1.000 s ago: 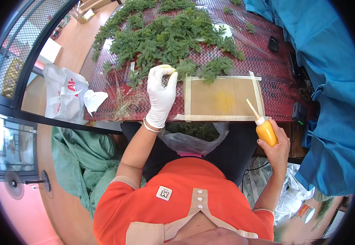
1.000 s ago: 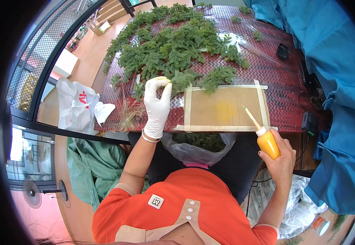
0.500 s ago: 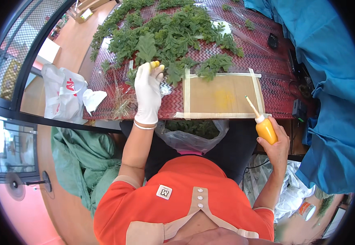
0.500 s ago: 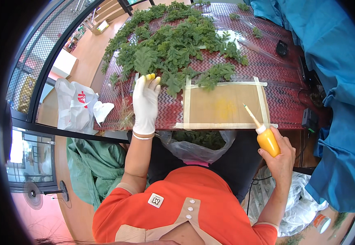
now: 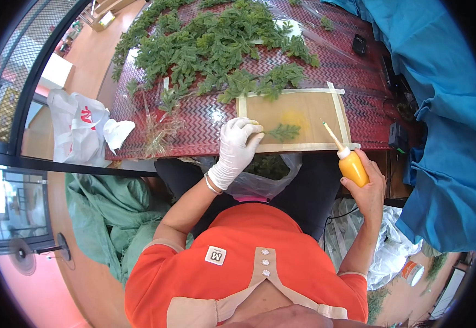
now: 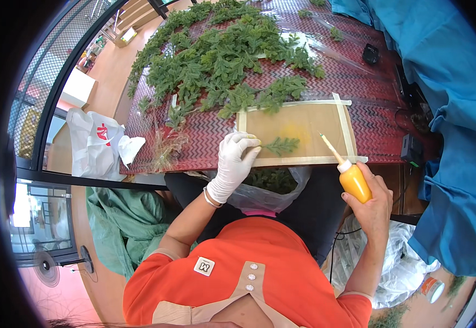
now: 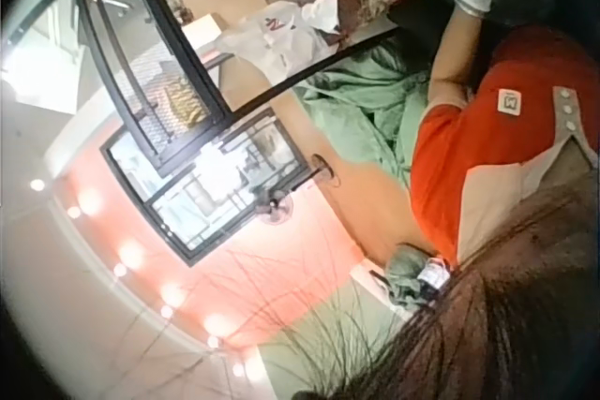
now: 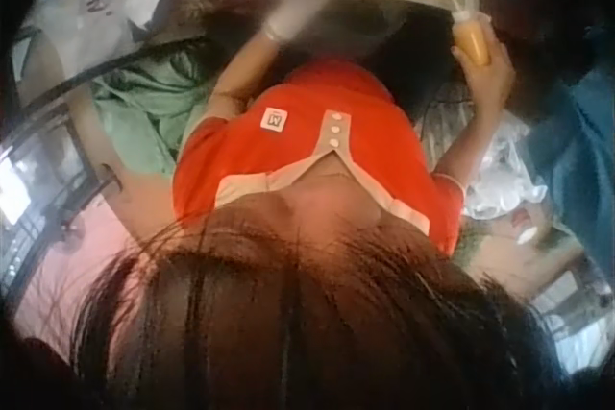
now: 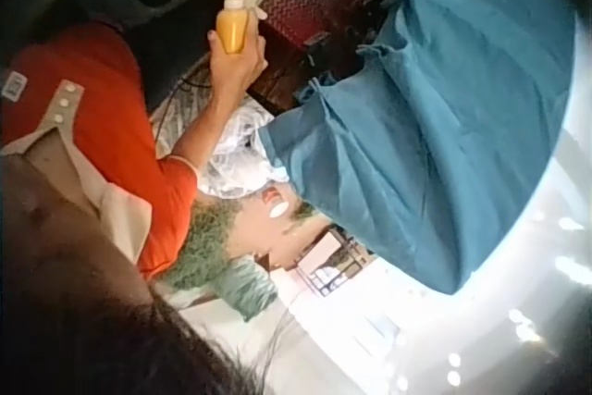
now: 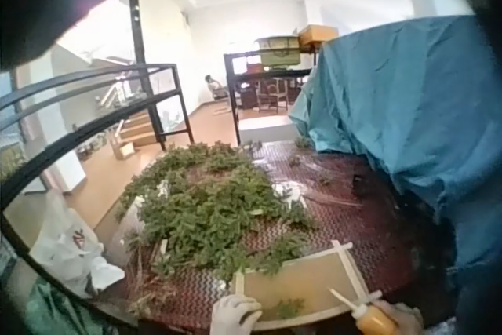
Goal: Apply glue and attach green leaf sprigs to a rectangular frame.
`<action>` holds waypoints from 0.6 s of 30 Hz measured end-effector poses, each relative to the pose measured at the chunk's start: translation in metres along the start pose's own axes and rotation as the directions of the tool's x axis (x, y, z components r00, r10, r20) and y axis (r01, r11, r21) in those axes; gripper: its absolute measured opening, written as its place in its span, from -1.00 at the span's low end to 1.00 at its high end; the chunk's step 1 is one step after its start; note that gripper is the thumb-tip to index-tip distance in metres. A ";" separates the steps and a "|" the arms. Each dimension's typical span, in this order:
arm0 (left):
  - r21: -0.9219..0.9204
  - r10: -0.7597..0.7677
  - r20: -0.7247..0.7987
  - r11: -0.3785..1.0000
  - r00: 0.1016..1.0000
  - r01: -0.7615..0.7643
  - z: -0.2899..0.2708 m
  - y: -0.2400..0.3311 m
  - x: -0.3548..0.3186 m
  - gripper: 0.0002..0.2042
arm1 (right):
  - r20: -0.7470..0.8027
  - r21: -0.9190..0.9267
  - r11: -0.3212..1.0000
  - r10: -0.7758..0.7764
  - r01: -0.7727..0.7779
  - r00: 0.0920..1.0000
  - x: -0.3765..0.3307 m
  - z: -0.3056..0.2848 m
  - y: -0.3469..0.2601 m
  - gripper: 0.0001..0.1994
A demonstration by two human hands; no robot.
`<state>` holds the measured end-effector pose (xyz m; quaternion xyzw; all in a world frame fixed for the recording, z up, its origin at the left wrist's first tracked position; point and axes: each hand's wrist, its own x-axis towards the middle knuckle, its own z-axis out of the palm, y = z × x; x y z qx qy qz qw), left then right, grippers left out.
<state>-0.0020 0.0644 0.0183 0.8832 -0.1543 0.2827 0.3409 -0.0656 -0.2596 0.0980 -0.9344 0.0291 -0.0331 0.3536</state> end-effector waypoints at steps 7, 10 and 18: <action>-0.011 0.010 0.122 1.000 0.992 -0.009 0.006 -0.025 0.005 -0.84 | 0.124 -0.104 0.983 -0.141 0.154 0.982 0.009 -0.007 -0.015 -0.26; -0.004 0.010 0.121 1.000 0.993 -0.009 0.006 -0.026 0.004 -0.84 | 0.179 -0.170 0.956 -0.208 0.238 0.962 0.016 -0.009 -0.026 -0.27; -0.011 0.002 0.097 1.000 0.995 -0.001 0.006 -0.026 0.003 -0.85 | 0.356 -0.393 0.807 -0.308 0.440 0.882 0.043 -0.012 -0.064 -0.29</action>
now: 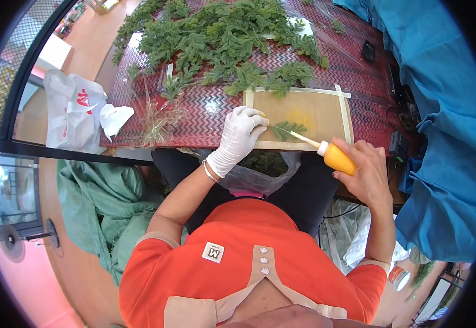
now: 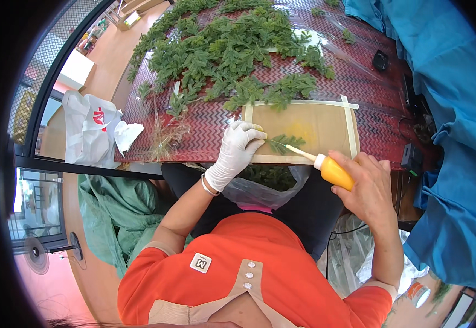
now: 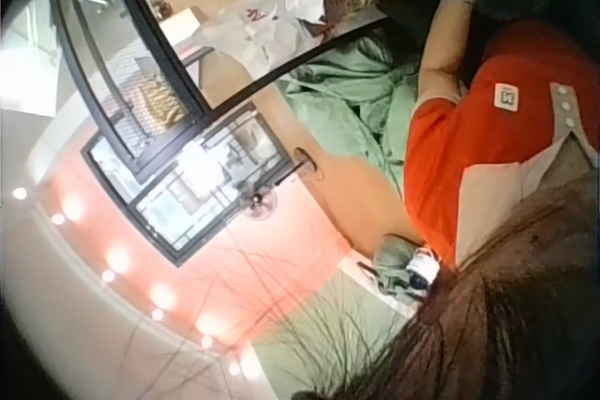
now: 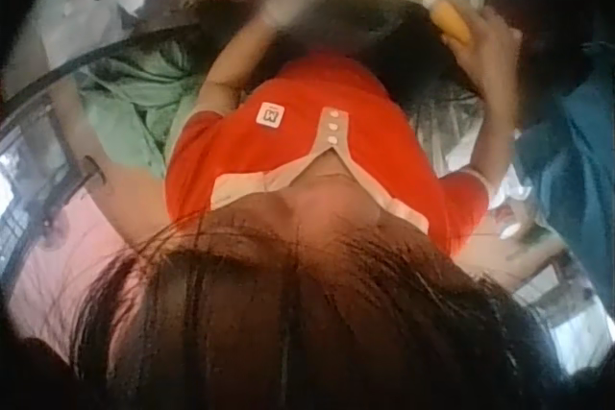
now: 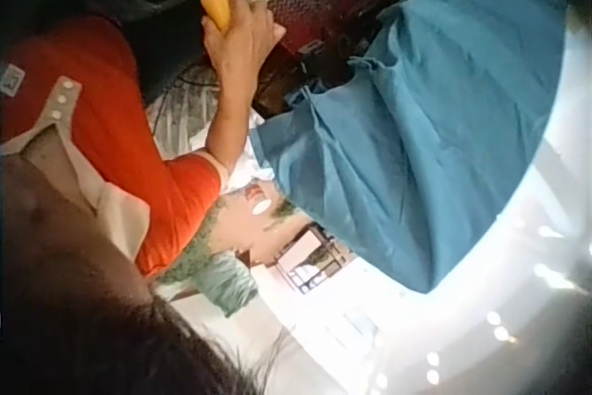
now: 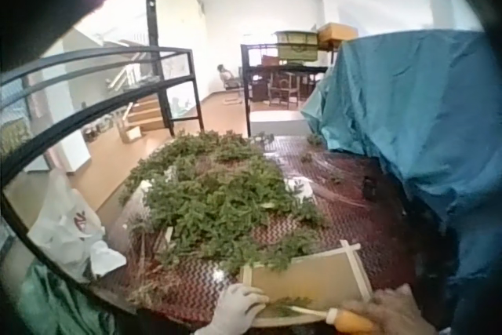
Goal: Apply glue and attach green leaf sprigs to a rectangular frame.
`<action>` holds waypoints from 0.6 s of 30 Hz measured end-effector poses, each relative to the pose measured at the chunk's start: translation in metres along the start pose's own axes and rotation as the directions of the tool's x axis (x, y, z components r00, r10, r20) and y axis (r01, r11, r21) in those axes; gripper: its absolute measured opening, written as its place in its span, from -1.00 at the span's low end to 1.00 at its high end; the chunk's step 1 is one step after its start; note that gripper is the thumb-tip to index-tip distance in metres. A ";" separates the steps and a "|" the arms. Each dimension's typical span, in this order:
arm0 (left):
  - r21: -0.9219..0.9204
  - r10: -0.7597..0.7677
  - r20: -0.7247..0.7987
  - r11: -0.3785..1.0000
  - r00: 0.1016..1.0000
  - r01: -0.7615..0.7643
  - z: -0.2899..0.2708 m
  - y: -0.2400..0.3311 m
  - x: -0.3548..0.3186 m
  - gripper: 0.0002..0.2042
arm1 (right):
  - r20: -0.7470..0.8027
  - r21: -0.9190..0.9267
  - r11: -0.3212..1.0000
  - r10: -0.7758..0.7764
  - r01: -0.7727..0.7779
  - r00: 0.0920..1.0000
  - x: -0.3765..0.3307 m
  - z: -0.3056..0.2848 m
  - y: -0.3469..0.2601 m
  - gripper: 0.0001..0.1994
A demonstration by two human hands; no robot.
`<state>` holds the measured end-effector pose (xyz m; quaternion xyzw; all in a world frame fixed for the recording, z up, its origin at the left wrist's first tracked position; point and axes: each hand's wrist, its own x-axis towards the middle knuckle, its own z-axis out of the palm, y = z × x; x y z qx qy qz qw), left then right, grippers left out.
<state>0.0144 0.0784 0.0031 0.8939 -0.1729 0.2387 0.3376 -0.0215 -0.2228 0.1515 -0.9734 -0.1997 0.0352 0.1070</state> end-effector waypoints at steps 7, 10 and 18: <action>-0.016 -0.010 -0.004 1.000 1.000 0.010 0.001 0.000 0.000 -0.86 | 0.059 -0.130 0.989 -0.066 0.073 0.996 0.023 -0.014 -0.016 -0.32; -0.013 -0.017 -0.002 1.000 1.000 0.017 0.000 0.001 0.000 -0.86 | 0.079 -0.150 0.987 -0.048 0.060 0.996 0.029 -0.015 -0.019 -0.32; -0.010 -0.022 0.000 1.000 1.000 0.022 0.002 0.000 -0.001 -0.85 | 0.094 -0.189 0.976 -0.089 0.105 0.992 0.035 -0.016 -0.021 -0.35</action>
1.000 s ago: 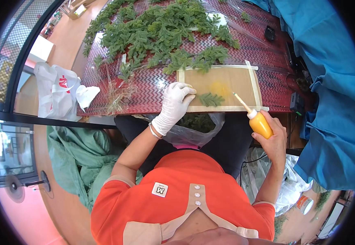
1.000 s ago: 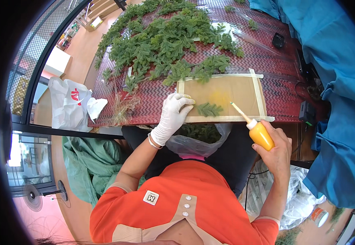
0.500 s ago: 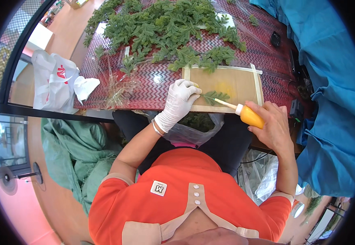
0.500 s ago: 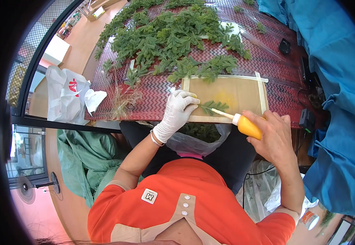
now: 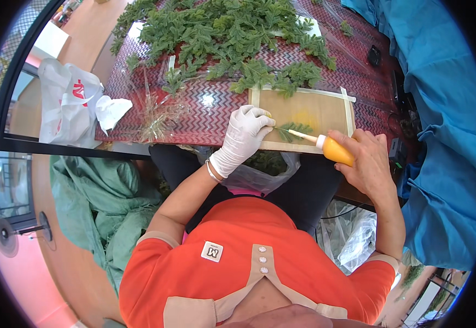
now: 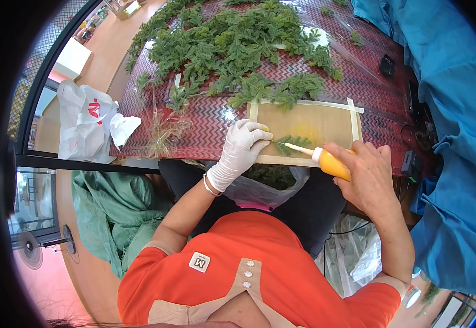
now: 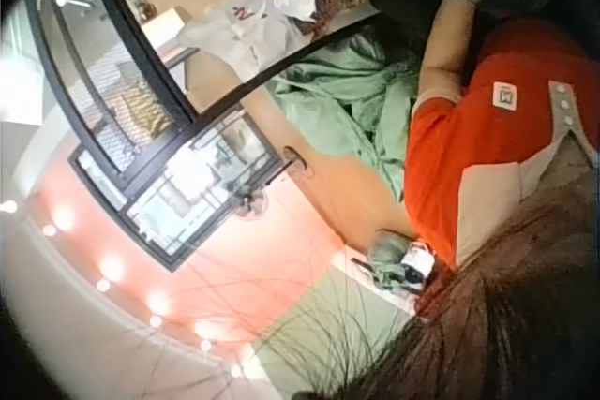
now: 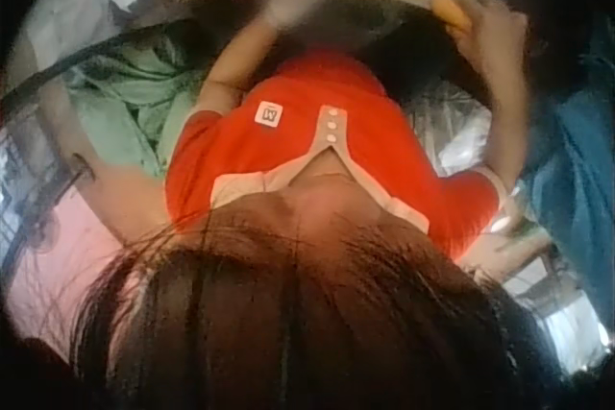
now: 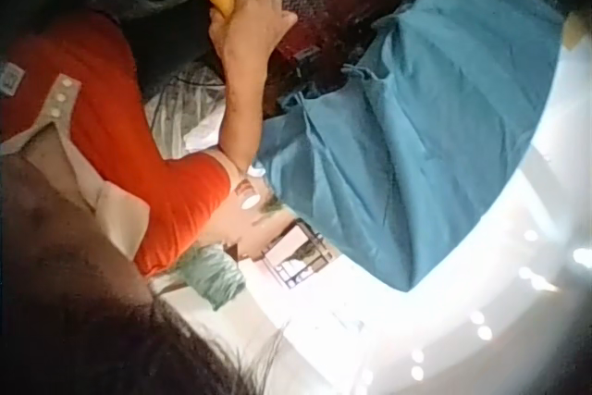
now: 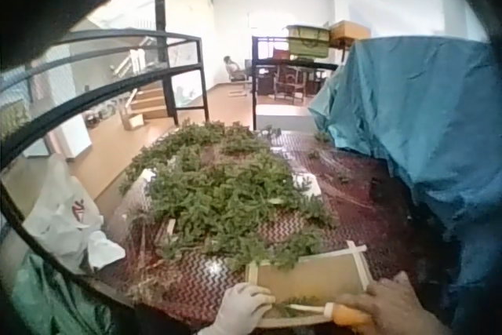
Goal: Apply glue and attach green leaf sprigs to a rectangular frame.
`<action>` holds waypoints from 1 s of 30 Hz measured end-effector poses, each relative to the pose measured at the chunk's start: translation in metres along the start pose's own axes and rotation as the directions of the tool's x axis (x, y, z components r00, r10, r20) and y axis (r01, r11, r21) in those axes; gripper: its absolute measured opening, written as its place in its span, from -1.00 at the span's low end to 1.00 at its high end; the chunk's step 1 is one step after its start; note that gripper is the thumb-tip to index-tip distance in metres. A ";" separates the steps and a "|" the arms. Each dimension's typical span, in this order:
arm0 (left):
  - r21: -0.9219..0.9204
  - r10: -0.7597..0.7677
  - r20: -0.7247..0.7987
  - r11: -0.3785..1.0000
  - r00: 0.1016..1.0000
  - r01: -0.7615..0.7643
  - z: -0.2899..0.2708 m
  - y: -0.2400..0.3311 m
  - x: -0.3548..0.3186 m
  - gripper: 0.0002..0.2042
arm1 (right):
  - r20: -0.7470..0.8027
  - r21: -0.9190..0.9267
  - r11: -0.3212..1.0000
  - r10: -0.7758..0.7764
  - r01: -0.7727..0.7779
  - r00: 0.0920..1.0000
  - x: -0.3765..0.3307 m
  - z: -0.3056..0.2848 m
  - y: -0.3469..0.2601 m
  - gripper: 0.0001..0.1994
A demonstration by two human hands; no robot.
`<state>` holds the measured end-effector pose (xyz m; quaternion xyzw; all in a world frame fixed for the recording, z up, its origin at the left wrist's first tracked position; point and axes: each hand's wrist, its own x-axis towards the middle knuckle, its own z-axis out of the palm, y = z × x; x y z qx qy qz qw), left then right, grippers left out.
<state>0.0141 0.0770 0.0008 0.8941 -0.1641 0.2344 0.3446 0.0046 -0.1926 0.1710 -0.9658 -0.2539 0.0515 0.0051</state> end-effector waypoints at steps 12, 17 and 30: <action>0.021 -0.001 0.016 1.000 1.000 0.000 -0.002 0.002 0.002 -0.86 | -0.004 -0.029 1.000 0.009 -0.009 1.000 -0.005 -0.012 0.002 -0.35; 0.031 0.001 0.012 1.000 1.000 -0.002 -0.001 0.001 0.001 -0.86 | -0.001 -0.019 1.000 0.008 -0.008 1.000 -0.005 -0.015 0.000 -0.36; 0.034 -0.004 0.017 0.999 1.000 0.003 -0.002 0.002 0.001 -0.87 | 0.022 -0.072 0.997 0.006 -0.004 1.000 0.000 -0.015 -0.002 -0.38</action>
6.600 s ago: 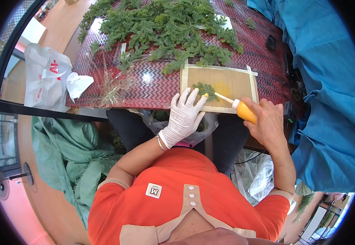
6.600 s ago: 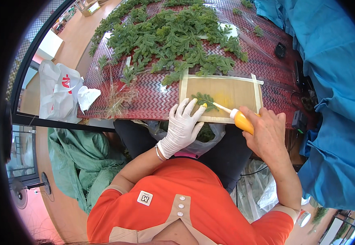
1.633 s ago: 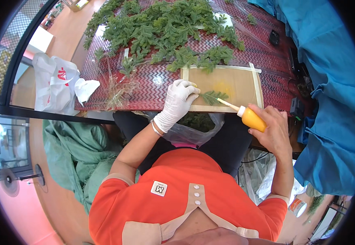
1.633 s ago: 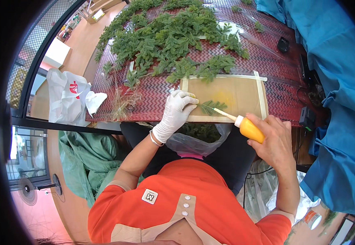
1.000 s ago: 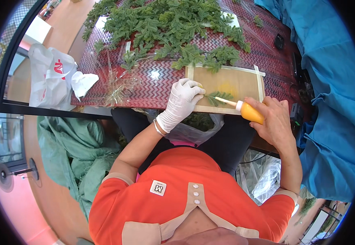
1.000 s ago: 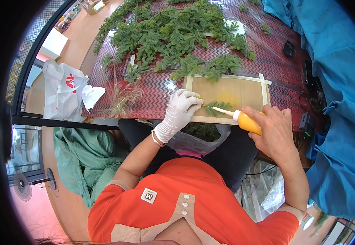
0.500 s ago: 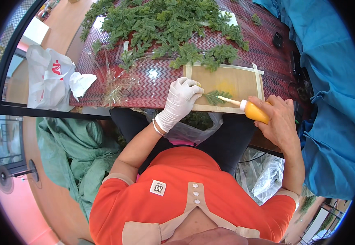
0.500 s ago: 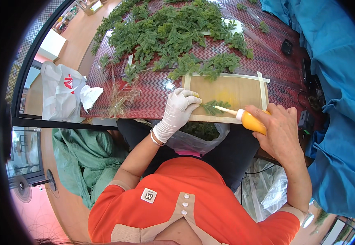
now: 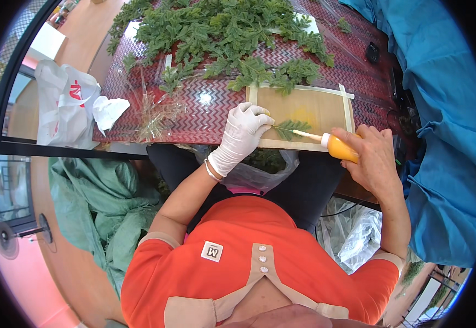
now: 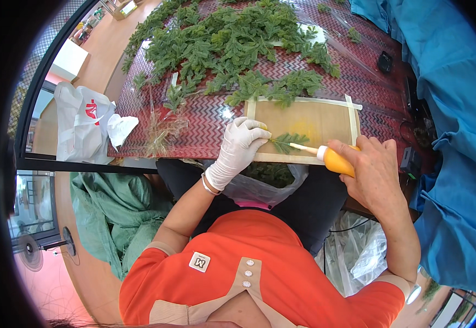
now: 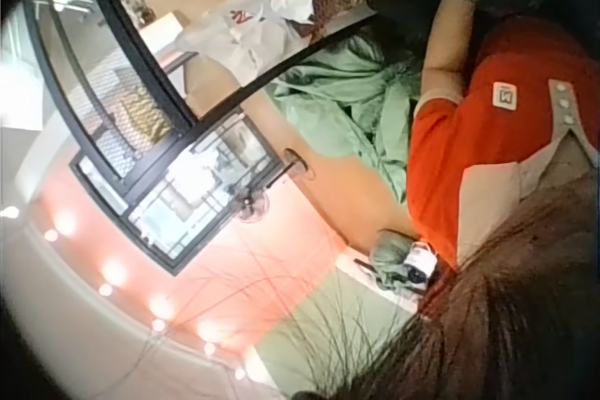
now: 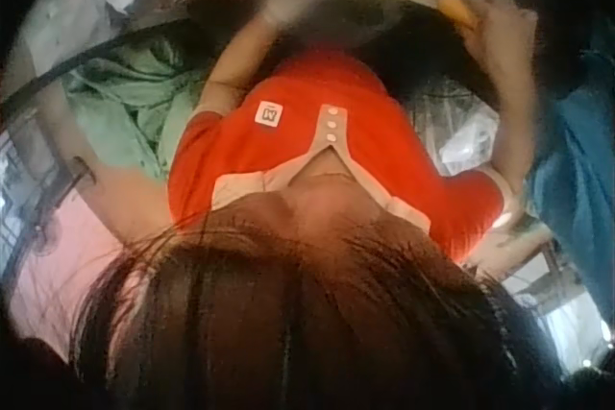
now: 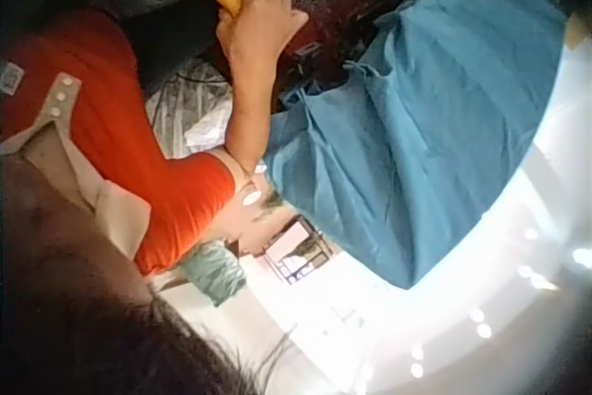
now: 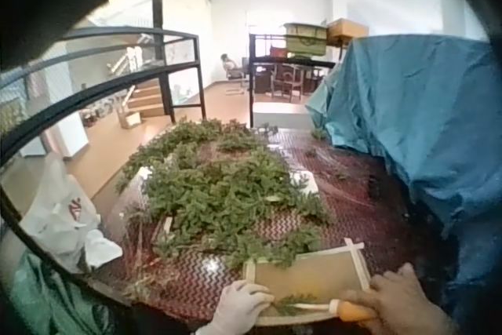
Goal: Apply glue and attach green leaf sprigs to a rectangular frame.
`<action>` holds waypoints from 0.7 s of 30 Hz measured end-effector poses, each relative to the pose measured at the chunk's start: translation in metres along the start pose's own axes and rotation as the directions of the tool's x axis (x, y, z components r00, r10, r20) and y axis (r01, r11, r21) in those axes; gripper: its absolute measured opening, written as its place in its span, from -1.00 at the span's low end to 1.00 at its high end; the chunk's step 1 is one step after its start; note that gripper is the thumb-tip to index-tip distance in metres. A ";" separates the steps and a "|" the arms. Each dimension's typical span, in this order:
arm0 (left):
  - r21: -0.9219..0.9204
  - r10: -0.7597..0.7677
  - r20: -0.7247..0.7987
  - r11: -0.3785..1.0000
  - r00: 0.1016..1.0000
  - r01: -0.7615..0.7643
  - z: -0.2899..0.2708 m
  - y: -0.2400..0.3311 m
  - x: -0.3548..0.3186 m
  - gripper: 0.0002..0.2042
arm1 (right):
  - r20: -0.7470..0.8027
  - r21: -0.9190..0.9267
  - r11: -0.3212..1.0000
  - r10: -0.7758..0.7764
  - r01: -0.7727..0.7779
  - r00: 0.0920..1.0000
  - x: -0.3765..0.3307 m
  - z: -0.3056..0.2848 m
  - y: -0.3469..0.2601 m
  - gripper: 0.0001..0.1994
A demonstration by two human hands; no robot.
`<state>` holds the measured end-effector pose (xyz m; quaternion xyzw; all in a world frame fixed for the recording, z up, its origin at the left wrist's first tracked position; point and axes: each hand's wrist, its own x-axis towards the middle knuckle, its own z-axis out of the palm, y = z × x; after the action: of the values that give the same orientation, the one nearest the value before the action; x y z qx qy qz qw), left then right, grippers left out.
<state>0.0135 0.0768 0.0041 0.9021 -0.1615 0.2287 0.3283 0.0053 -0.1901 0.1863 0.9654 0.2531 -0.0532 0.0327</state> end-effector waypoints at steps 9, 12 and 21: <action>0.003 0.008 -0.002 1.000 1.000 -0.008 0.000 0.000 0.002 -0.87 | 0.003 -0.025 1.000 0.018 -0.018 1.000 -0.003 -0.004 0.003 -0.39; -0.002 0.007 -0.008 1.000 1.000 -0.007 0.000 0.000 0.002 -0.87 | 0.004 -0.032 0.999 0.024 -0.024 1.000 -0.003 -0.005 0.004 -0.40; -0.013 0.006 -0.013 1.000 1.000 -0.006 0.001 0.000 0.001 -0.87 | -0.007 -0.038 0.999 0.032 -0.033 0.999 -0.008 -0.007 0.007 -0.41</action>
<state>0.0145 0.0763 0.0035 0.8979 -0.1635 0.2344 0.3348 0.0027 -0.1995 0.1942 0.9688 0.2385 -0.0447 0.0512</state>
